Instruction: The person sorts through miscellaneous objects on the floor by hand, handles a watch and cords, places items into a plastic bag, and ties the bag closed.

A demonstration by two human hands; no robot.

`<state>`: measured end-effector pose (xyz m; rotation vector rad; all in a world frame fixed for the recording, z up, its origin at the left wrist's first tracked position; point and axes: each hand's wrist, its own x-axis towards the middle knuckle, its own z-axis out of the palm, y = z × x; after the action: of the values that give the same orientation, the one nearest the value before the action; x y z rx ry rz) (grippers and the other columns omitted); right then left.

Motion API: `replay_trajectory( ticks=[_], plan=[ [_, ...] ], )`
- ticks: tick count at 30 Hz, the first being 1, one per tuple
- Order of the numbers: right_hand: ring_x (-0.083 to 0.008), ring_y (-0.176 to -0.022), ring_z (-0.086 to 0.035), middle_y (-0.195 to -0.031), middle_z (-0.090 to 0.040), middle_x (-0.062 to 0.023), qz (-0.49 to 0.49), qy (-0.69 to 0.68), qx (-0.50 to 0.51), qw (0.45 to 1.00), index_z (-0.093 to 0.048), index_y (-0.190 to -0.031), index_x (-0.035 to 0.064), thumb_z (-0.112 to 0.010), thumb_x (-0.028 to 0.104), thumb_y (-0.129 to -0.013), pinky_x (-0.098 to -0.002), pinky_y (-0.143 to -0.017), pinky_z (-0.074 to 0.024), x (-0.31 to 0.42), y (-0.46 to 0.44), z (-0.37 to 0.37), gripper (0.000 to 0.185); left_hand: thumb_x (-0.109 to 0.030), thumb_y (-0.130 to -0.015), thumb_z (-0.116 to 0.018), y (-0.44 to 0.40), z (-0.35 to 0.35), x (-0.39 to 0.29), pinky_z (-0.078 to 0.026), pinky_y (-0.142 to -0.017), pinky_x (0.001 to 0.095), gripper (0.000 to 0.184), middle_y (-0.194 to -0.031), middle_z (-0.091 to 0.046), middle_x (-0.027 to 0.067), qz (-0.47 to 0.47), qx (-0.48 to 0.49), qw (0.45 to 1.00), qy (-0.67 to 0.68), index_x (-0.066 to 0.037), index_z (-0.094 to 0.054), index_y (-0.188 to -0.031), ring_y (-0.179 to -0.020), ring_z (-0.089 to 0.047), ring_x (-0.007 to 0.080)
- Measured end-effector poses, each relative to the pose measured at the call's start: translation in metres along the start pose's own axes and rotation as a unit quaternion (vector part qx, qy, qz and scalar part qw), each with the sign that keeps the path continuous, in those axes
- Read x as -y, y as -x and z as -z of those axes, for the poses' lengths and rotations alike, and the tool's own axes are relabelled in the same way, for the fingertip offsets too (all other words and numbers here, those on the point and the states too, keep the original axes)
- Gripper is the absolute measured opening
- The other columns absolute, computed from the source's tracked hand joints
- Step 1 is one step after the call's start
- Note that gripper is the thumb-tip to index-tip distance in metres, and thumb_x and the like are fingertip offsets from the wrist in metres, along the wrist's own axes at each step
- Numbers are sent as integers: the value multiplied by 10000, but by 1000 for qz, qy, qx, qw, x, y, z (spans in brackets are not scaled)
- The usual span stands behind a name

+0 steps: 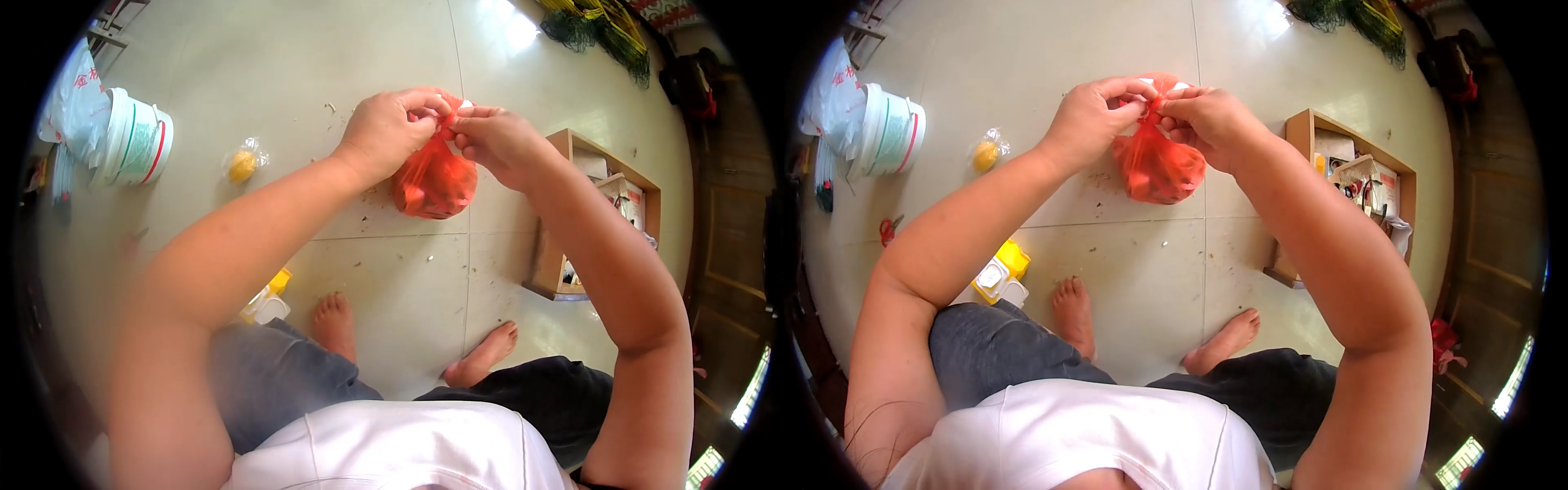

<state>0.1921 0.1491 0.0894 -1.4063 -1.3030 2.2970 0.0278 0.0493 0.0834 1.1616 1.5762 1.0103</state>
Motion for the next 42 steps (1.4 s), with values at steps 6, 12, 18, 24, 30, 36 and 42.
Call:
replay_trajectory(
  ticks=[6,12,18,24,30,36,42],
  plan=[
    [-104,-780,-571,-903,-615,-45,-5,20,1,1000,-608,-1028,-12,-542,43,-937,-223,-697,-489,7,10,-5,124,-119,-888,-614,3,0,-1,-506,-715,270,125,-878,-672,25,-87,-26,988,-123,-62,-685,-974,-774,-601,113],
    [-120,-772,-596,-860,-614,-53,39,22,-5,999,-620,-951,-12,-619,37,-875,-256,-712,-510,0,13,-10,90,-122,-872,-612,0,-2,7,-496,-714,303,85,-838,-638,53,-127,-46,976,-169,-39,-612,-892,-739,-599,159],
    [-123,-785,-602,-876,-616,-54,55,28,-31,998,-613,-976,-1,-618,41,-843,-263,-693,-496,-6,15,-10,139,-141,-864,-619,8,-2,1,-490,-744,314,101,-853,-634,59,-86,-10,987,-136,-44,-614,-891,-788,-592,175],
    [-133,-812,-626,-939,-623,-84,66,-24,-10,997,-586,-1032,-37,-621,60,-849,-243,-667,-509,-12,21,-3,209,-123,-845,-626,7,-8,5,-492,-805,331,103,-914,-651,61,-131,-3,974,-185,-60,-634,-926,-870,-592,194],
    [-134,-812,-631,-946,-614,-84,69,-10,-71,995,-562,-1087,-52,-595,60,-872,-240,-694,-517,-18,32,4,244,-79,-826,-633,1,-18,7,-484,-854,346,196,-927,-661,26,-178,11,972,-151,-97,-613,-1021,-948,-594,204],
    [-135,-781,-629,-888,-627,-81,24,17,-61,998,-590,-1069,-63,-562,86,-902,-258,-694,-513,-26,46,12,226,-88,-812,-643,-3,-19,5,-466,-902,349,197,-981,-655,-14,-202,1,949,-240,-136,-610,-1000,-955,-575,198],
    [-124,-689,-586,-823,-638,-64,35,323,-64,943,-633,-1011,-19,-562,147,-944,-276,-675,-495,-15,63,5,193,-101,-781,-675,-4,-19,13,-468,-880,358,185,-969,-647,-24,-269,-24,916,-297,-139,-620,-953,-946,-547,228]
  ],
)
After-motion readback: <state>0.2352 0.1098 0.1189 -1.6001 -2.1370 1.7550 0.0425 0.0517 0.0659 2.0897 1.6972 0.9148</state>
